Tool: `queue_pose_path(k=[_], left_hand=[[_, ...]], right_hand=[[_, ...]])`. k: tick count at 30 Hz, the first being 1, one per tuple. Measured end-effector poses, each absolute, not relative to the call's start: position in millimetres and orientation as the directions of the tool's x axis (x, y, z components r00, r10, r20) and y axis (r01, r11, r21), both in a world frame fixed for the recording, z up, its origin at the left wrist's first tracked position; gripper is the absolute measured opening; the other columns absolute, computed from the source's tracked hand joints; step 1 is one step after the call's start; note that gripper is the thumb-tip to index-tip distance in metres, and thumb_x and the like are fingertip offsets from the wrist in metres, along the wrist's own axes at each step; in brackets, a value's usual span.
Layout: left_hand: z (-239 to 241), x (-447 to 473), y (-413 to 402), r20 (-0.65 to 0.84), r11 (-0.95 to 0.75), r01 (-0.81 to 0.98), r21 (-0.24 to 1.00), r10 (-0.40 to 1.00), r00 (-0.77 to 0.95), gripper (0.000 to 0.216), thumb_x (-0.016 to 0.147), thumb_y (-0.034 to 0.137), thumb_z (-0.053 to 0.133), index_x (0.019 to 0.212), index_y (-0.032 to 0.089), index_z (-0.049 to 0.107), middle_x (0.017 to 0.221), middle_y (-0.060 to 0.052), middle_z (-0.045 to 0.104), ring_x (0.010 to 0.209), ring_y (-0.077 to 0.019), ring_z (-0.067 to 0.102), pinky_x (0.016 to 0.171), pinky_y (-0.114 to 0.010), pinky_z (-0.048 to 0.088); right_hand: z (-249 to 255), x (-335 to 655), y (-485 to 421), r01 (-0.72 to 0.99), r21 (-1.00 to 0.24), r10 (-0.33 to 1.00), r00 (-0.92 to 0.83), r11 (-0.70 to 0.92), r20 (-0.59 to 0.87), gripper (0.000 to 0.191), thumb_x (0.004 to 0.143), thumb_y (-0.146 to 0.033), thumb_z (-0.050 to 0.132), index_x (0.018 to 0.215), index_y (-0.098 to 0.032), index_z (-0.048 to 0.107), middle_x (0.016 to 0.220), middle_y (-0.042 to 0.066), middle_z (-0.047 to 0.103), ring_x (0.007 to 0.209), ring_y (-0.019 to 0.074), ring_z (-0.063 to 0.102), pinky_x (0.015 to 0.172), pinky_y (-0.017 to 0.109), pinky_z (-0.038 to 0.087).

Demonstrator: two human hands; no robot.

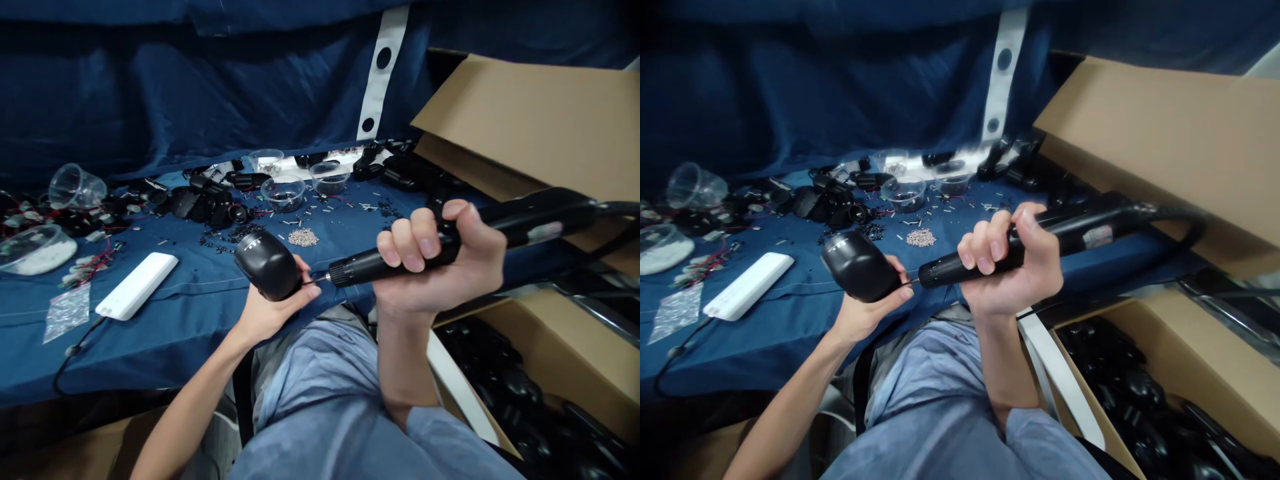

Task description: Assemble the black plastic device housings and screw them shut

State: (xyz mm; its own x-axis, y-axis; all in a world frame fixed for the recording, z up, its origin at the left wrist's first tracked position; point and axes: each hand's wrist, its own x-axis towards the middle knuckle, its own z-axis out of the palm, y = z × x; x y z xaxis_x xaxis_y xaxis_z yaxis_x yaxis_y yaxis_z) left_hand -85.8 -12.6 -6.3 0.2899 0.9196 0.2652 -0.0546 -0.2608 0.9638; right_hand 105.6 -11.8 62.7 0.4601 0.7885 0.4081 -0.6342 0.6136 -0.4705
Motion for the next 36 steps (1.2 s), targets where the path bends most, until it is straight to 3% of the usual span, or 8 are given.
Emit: queue_pose_path(k=[4,9,17,26,36], left_hand=[[-7.6,-78.2,-18.2,0.165,-0.091,-0.241,0.966,0.938,0.304,0.056,0.074,0.014,0.089,0.121,0.027,0.059,0.112,0.000,0.061,0.089,-0.0134,0.062,0.086,-0.031,0.053],[-10.9,-74.4,-18.7,-0.069,0.190,-0.465,0.864,0.962,0.264,0.074,0.061,0.005,0.086,0.124,0.028,0.054,0.104,0.004,0.058,0.089,-0.0115,0.061,0.082,-0.026,0.050],[-5.4,-71.4,-19.2,-0.126,0.229,-0.473,0.851,0.963,0.240,0.074,0.057,0.000,0.077,0.123,0.027,0.058,0.100,0.005,0.060,0.086,-0.0101,0.061,0.075,-0.022,0.047],[-4.3,-71.1,-21.6,-0.188,0.327,-0.526,0.785,0.935,0.301,0.079,0.054,-0.002,0.076,0.126,0.026,0.060,0.100,0.004,0.064,0.084,-0.0109,0.064,0.077,-0.024,0.048],[-3.9,-71.3,-22.9,-0.188,0.315,-0.503,0.805,0.939,0.288,0.079,0.054,-0.002,0.075,0.126,0.026,0.060,0.100,0.005,0.064,0.082,-0.0100,0.063,0.078,-0.025,0.047]], right_hand=[[63.7,101.8,-15.9,-0.618,-0.451,0.765,0.519,0.645,0.383,0.022,0.085,-0.029,0.062,0.070,-0.023,0.047,0.047,-0.011,0.036,0.034,0.0064,0.026,0.037,0.021,0.029],[64.7,101.2,-19.6,-0.615,-0.433,0.752,0.534,0.659,0.386,0.016,0.085,-0.030,0.061,0.074,-0.023,0.052,0.047,-0.011,0.036,0.033,0.0065,0.026,0.036,0.020,0.029],[64.4,89.4,-20.1,-0.666,-0.419,0.786,0.504,0.617,0.358,0.020,0.085,-0.030,0.064,0.071,-0.022,0.051,0.046,-0.011,0.039,0.034,0.0056,0.027,0.037,0.019,0.032],[65.8,93.3,-23.6,-0.625,-0.471,0.782,0.511,0.623,0.357,0.023,0.082,-0.034,0.068,0.072,-0.024,0.050,0.047,-0.012,0.034,0.033,0.0062,0.026,0.037,0.021,0.030],[65.0,92.9,-23.6,-0.620,-0.468,0.777,0.512,0.629,0.366,0.018,0.083,-0.031,0.065,0.072,-0.023,0.053,0.047,-0.011,0.035,0.034,0.0065,0.027,0.037,0.021,0.030]])
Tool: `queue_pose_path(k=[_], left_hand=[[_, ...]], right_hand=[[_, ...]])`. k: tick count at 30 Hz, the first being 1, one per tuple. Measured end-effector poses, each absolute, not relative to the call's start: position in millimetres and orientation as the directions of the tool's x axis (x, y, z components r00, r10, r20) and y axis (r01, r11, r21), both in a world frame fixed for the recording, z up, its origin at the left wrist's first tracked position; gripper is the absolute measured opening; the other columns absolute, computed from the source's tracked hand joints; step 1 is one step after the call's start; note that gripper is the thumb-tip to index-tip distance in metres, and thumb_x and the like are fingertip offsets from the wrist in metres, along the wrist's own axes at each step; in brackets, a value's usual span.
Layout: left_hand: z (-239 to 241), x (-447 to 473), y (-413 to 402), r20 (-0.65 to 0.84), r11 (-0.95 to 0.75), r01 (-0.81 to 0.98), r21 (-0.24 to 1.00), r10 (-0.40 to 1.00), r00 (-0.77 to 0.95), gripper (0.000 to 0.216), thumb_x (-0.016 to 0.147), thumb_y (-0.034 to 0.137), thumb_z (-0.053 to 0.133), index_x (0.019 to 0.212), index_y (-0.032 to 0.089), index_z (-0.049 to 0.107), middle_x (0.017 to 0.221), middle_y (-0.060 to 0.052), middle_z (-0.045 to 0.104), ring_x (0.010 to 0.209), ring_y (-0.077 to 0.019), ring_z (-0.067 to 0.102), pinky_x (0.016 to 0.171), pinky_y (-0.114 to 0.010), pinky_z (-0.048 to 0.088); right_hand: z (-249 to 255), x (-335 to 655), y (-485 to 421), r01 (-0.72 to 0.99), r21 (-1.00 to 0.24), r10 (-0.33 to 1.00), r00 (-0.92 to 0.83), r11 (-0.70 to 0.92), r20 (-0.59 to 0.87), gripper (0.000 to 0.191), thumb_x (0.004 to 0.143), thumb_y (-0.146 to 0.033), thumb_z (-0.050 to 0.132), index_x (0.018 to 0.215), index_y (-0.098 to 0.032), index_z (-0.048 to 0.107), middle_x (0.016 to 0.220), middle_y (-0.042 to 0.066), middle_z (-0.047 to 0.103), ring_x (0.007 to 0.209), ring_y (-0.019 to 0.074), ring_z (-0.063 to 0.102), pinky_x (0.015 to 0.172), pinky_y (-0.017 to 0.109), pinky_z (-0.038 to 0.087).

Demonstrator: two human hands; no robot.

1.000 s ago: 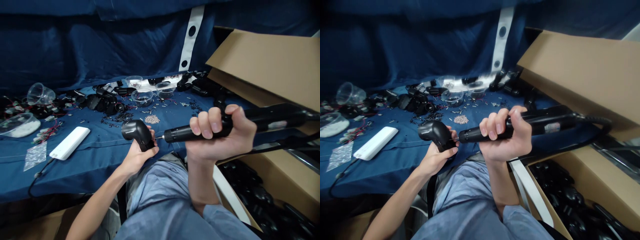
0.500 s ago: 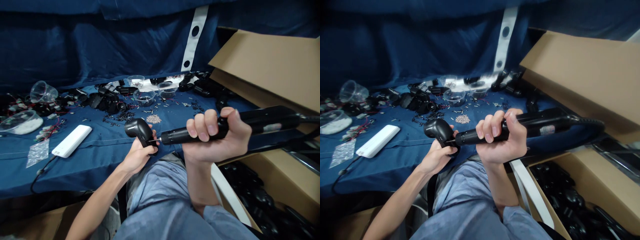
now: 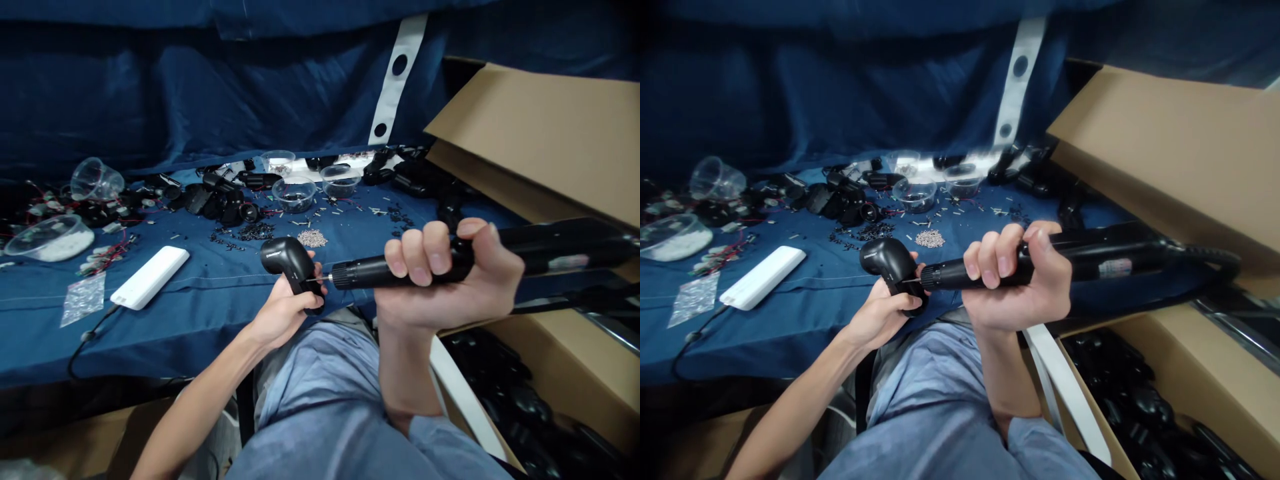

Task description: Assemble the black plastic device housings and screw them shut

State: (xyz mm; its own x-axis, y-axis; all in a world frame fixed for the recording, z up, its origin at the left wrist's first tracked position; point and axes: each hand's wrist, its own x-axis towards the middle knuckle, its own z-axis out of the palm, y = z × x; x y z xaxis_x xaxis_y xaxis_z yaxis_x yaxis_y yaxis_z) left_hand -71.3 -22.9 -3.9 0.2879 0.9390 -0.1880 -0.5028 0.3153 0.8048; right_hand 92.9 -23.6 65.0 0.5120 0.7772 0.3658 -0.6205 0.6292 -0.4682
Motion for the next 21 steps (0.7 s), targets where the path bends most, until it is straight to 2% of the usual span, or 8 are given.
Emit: queue_pose_path(k=[10,21], left_hand=[[-3.5,-71.3,-22.4,-0.187,0.319,-0.511,0.798,0.937,0.295,0.078,0.056,-0.002,0.074,0.126,0.026,0.059,0.102,0.004,0.063,0.083,-0.0102,0.060,0.080,-0.027,0.046],[-0.9,-74.0,-24.9,-0.185,0.336,-0.494,0.802,0.926,0.330,0.078,0.056,-0.001,0.074,0.127,0.026,0.057,0.101,0.005,0.062,0.080,-0.0098,0.062,0.075,-0.026,0.045]], right_hand=[[63.3,95.1,-24.2,-0.632,-0.469,0.787,0.494,0.617,0.369,0.017,0.082,-0.032,0.067,0.073,-0.023,0.056,0.047,-0.011,0.034,0.034,0.0066,0.028,0.037,0.021,0.030],[66.5,94.9,-28.4,-0.613,-0.512,0.797,0.502,0.602,0.336,0.020,0.078,-0.034,0.071,0.073,-0.024,0.054,0.048,-0.012,0.036,0.035,0.0069,0.026,0.037,0.023,0.031]])
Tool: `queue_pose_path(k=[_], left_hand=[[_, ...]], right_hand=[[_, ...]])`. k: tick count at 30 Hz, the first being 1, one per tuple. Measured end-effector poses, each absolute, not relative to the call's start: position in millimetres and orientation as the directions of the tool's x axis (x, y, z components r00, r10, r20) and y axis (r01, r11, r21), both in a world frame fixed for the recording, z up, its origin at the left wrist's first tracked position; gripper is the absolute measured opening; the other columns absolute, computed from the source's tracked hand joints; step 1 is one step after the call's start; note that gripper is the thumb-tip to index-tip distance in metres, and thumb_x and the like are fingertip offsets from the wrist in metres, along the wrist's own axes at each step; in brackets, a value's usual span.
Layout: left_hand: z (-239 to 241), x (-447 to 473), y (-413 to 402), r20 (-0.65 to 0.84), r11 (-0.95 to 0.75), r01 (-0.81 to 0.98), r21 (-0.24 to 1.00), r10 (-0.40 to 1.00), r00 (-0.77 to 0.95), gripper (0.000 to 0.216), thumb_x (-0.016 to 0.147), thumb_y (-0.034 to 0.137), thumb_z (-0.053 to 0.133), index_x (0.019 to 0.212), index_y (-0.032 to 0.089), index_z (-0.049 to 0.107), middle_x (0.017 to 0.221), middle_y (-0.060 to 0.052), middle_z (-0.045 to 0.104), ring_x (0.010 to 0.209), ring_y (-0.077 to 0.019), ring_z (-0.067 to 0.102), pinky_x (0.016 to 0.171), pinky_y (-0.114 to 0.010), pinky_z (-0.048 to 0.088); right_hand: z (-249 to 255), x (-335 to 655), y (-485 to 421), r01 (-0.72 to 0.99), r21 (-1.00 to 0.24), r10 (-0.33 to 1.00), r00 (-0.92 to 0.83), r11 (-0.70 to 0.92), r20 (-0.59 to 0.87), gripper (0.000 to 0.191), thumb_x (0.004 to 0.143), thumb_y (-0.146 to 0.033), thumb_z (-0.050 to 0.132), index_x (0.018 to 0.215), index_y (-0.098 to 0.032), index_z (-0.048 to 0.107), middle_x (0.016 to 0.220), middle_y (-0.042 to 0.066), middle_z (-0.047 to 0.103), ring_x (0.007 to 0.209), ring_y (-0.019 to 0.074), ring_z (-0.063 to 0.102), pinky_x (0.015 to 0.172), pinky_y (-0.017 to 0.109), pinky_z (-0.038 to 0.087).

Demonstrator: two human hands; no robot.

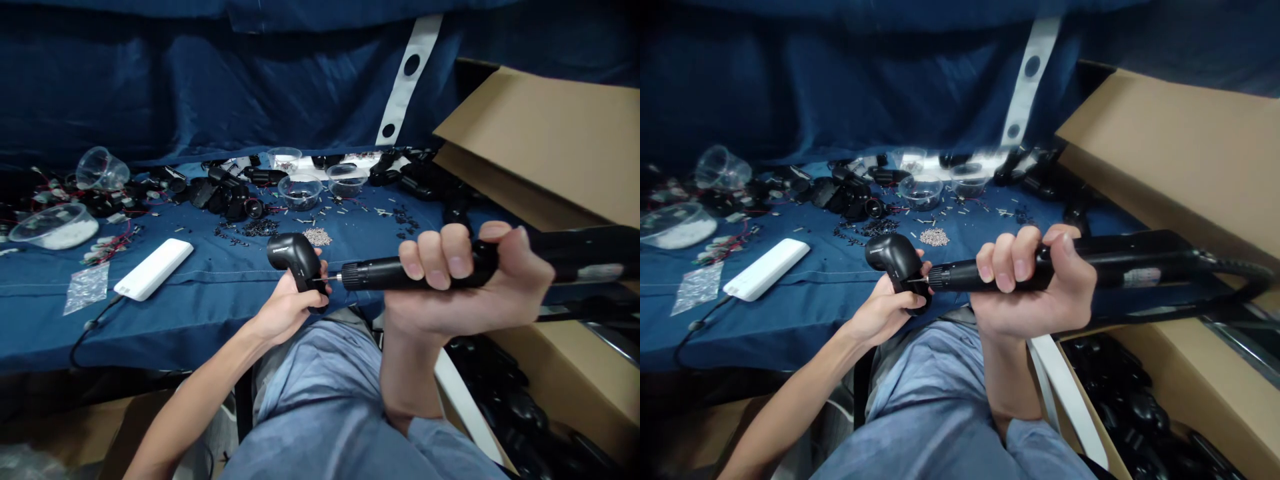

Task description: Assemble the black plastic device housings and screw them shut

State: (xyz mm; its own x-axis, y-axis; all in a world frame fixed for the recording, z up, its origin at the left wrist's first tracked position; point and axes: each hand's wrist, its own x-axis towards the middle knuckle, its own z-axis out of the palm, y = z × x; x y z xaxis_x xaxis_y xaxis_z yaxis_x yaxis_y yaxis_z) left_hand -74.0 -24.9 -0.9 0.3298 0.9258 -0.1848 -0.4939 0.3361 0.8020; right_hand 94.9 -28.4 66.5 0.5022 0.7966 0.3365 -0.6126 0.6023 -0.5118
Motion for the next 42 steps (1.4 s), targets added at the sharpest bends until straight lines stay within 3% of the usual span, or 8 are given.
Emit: queue_pose_path(k=[9,16,23,30,33,36,38,42], left_hand=[[-6.9,-69.4,-25.2,-0.186,0.326,-0.487,0.810,0.931,0.313,0.077,0.055,-0.001,0.071,0.125,0.027,0.060,0.103,0.003,0.064,0.082,-0.0115,0.059,0.072,-0.025,0.043],[-14.7,-61.4,-37.9,-0.218,0.322,-0.452,0.832,0.939,0.267,0.073,0.056,0.002,0.071,0.124,0.025,0.060,0.100,0.002,0.061,0.083,-0.0122,0.054,0.072,-0.024,0.041],[-21.6,-60.5,-39.1,0.022,0.045,-0.351,0.935,0.982,0.186,0.060,0.066,0.006,0.073,0.120,0.025,0.056,0.100,0.001,0.058,0.092,-0.0166,0.055,0.085,-0.030,0.044],[-16.2,-66.2,-41.2,0.208,-0.082,-0.436,0.896,0.946,0.249,0.053,0.074,0.005,0.071,0.119,0.028,0.055,0.104,0.001,0.056,0.093,-0.0167,0.056,0.088,-0.033,0.048],[-2.1,-65.3,-43.7,0.038,0.082,-0.409,0.909,0.960,0.278,0.058,0.074,0.013,0.077,0.126,0.026,0.055,0.103,-0.001,0.057,0.090,-0.0175,0.058,0.079,-0.032,0.050],[10.6,-65.6,-41.8,-0.191,0.236,-0.334,0.912,0.968,0.164,0.051,0.080,0.026,0.078,0.126,0.022,0.056,0.103,-0.002,0.057,0.082,-0.0156,0.056,0.068,-0.029,0.050],[15.3,-68.2,-38.0,-0.230,0.244,-0.340,0.908,0.970,0.081,0.051,0.082,0.029,0.078,0.128,0.022,0.056,0.102,-0.001,0.057,0.079,-0.0138,0.053,0.065,-0.028,0.049],[17.6,-76.8,-29.2,-0.194,0.177,-0.432,0.885,0.981,0.005,0.055,0.081,0.027,0.080,0.131,0.022,0.058,0.104,-0.002,0.058,0.081,-0.0126,0.048,0.064,-0.025,0.047]], right_hand=[[66.5,80.0,-29.0,-0.577,-0.535,0.786,0.439,0.617,0.434,0.038,0.081,-0.034,0.071,0.065,-0.023,0.039,0.048,-0.011,0.033,0.033,0.0049,0.026,0.036,0.021,0.030],[53.2,81.3,-44.7,-0.605,-0.492,0.766,0.363,0.627,0.530,0.026,0.085,-0.027,0.068,0.069,-0.021,0.048,0.048,-0.010,0.042,0.031,0.0045,0.031,0.039,0.019,0.041],[47.2,83.5,-47.7,-0.641,-0.458,0.776,0.396,0.616,0.491,0.019,0.086,-0.027,0.067,0.073,-0.021,0.055,0.049,-0.011,0.039,0.033,0.0047,0.029,0.038,0.019,0.040],[47.9,87.2,-76.1,-0.666,-0.430,0.760,0.339,0.610,0.554,0.022,0.090,-0.034,0.069,0.078,-0.023,0.055,0.049,-0.012,0.034,0.034,0.0049,0.031,0.041,0.023,0.040],[55.6,94.8,-65.6,-0.652,-0.400,0.718,0.336,0.644,0.609,0.024,0.090,-0.034,0.071,0.076,-0.024,0.054,0.047,-0.013,0.032,0.031,0.0049,0.030,0.037,0.023,0.037],[61.4,105.2,-6.7,-0.584,-0.458,0.731,0.412,0.670,0.544,0.026,0.082,-0.033,0.070,0.068,-0.024,0.050,0.046,-0.012,0.036,0.031,0.0058,0.027,0.032,0.023,0.030],[57.8,112.3,51.3,-0.443,-0.508,0.667,0.587,0.739,0.460,0.026,0.074,-0.032,0.070,0.065,-0.024,0.048,0.044,-0.012,0.036,0.033,0.0062,0.030,0.033,0.022,0.030],[30.1,122.3,151.9,-0.324,-0.614,0.644,0.642,0.720,0.416,0.024,0.070,-0.030,0.073,0.064,-0.024,0.050,0.043,-0.010,0.045,0.033,0.0080,0.039,0.034,0.022,0.033]])
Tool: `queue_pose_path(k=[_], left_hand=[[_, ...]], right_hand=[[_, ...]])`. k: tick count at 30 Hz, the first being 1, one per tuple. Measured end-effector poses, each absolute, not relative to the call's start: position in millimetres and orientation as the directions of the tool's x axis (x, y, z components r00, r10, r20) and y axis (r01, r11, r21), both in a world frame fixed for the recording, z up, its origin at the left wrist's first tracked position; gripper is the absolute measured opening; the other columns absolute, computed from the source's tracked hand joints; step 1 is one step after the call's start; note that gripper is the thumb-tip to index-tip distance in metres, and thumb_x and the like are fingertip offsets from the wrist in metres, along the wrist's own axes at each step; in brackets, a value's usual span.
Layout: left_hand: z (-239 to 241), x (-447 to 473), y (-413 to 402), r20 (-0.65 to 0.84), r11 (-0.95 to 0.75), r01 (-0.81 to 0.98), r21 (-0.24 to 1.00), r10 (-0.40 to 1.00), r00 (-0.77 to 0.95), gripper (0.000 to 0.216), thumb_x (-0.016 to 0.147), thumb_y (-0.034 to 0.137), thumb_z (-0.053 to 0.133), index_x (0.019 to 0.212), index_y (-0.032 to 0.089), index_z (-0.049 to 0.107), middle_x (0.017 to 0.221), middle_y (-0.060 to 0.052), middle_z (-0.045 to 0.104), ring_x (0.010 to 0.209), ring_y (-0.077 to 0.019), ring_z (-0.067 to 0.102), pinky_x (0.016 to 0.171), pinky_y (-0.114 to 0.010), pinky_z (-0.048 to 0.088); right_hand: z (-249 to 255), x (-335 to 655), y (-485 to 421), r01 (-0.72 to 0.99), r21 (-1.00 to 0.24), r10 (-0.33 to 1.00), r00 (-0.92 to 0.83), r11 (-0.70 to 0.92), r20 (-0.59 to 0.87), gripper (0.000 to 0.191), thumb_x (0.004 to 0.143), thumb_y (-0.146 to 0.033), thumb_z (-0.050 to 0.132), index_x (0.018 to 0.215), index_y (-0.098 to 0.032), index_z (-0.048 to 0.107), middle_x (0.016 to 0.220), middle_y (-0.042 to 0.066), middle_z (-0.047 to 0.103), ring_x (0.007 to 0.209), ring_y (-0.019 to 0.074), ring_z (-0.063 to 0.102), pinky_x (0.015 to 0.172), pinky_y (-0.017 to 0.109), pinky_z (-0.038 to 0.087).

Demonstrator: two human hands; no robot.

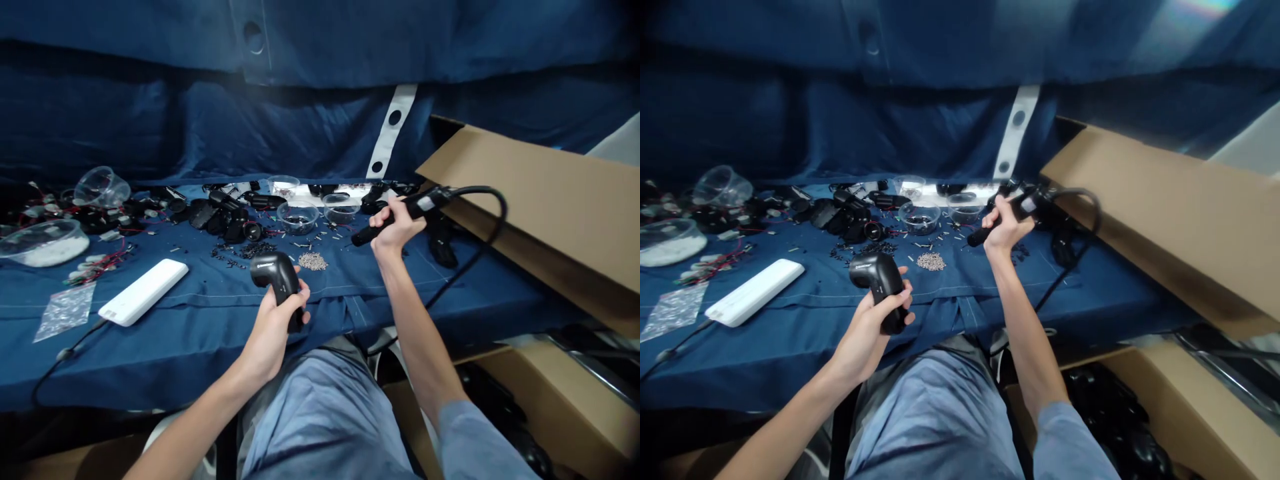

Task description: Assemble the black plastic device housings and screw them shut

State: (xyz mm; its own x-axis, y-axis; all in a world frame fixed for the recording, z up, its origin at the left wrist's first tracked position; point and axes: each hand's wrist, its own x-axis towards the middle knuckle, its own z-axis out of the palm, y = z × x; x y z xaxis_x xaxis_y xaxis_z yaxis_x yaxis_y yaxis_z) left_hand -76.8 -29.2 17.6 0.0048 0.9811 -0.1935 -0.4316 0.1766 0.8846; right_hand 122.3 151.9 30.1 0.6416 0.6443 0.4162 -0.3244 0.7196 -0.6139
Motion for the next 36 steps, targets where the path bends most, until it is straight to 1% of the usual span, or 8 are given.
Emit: queue_pose_path(k=[5,10,19,22,24,28,32,36], left_hand=[[11.7,-82.0,-21.7,-0.167,0.131,-0.515,0.847,0.986,-0.023,0.056,0.076,0.023,0.085,0.128,0.020,0.064,0.104,-0.003,0.061,0.080,-0.0122,0.048,0.059,-0.024,0.045],[5.3,-80.2,-17.4,-0.189,0.141,-0.530,0.836,0.981,-0.037,0.055,0.073,0.023,0.088,0.124,0.018,0.068,0.097,-0.002,0.062,0.075,-0.0110,0.047,0.056,-0.023,0.045],[-4.3,-76.3,-14.3,-0.222,0.196,-0.466,0.863,0.975,-0.001,0.052,0.077,0.025,0.087,0.126,0.017,0.073,0.115,-0.008,0.071,0.086,-0.0139,0.059,0.067,-0.026,0.054],[-5.7,-76.8,-12.0,-0.228,0.190,-0.463,0.866,0.973,-0.027,0.051,0.076,0.026,0.088,0.124,0.018,0.075,0.121,-0.008,0.072,0.088,-0.0142,0.060,0.070,-0.026,0.056],[-5.8,-75.9,-10.7,-0.217,0.172,-0.465,0.868,0.975,-0.046,0.052,0.075,0.027,0.090,0.124,0.018,0.076,0.123,-0.008,0.072,0.089,-0.0145,0.061,0.071,-0.027,0.056],[-7.5,-70.2,-11.7,-0.172,0.120,-0.471,0.874,0.983,-0.069,0.053,0.073,0.030,0.093,0.123,0.019,0.077,0.125,-0.008,0.075,0.097,-0.0172,0.065,0.083,-0.030,0.057],[-10.6,-65.6,-16.8,-0.042,0.004,-0.435,0.900,0.996,-0.078,0.051,0.076,0.033,0.092,0.123,0.020,0.076,0.120,-0.007,0.077,0.101,-0.0192,0.068,0.092,-0.033,0.056],[-9.3,-67.9,-20.4,-0.003,-0.020,-0.399,0.917,0.998,-0.058,0.048,0.079,0.034,0.091,0.122,0.020,0.076,0.110,-0.006,0.078,0.095,-0.0181,0.069,0.091,-0.032,0.056]], right_hand=[[0.1,125.7,187.8,-0.275,-0.661,0.645,0.643,0.698,0.413,0.024,0.067,-0.029,0.078,0.067,-0.022,0.055,0.045,-0.009,0.048,0.033,0.0079,0.040,0.032,0.022,0.032],[11.6,135.0,171.2,-0.247,-0.619,0.572,0.714,0.746,0.404,0.026,0.077,-0.038,0.071,0.074,-0.024,0.050,0.047,-0.012,0.043,0.036,0.0071,0.039,0.035,0.021,0.035],[5.3,117.9,183.1,-0.258,-0.667,0.629,0.666,0.699,0.402,0.034,0.067,-0.035,0.082,0.069,-0.023,0.050,0.046,-0.010,0.047,0.034,0.0082,0.042,0.033,0.022,0.033],[20.4,123.2,168.3,-0.250,-0.632,0.585,0.705,0.733,0.400,0.033,0.074,-0.039,0.076,0.072,-0.024,0.048,0.048,-0.012,0.042,0.035,0.0075,0.041,0.037,0.021,0.035],[37.0,130.9,140.7,-0.296,-0.590,0.581,0.721,0.751,0.378,0.029,0.080,-0.040,0.068,0.074,-0.025,0.045,0.049,-0.013,0.038,0.036,0.0068,0.038,0.039,0.021,0.034],[63.9,135.6,68.7,-0.516,-0.520,0.714,0.625,0.681,0.315,0.025,0.083,-0.033,0.061,0.071,-0.023,0.041,0.052,-0.011,0.035,0.039,0.0051,0.033,0.040,0.020,0.031],[69.9,117.2,21.7,-0.576,-0.524,0.770,0.557,0.628,0.311,0.019,0.080,-0.031,0.063,0.073,-0.023,0.046,0.050,-0.011,0.034,0.037,0.0059,0.030,0.039,0.020,0.029],[67.8,97.6,10.5,-0.617,-0.514,0.802,0.489,0.595,0.342,0.028,0.076,-0.031,0.068,0.067,-0.022,0.043,0.047,-0.010,0.035,0.036,0.0060,0.031,0.038,0.020,0.030]])
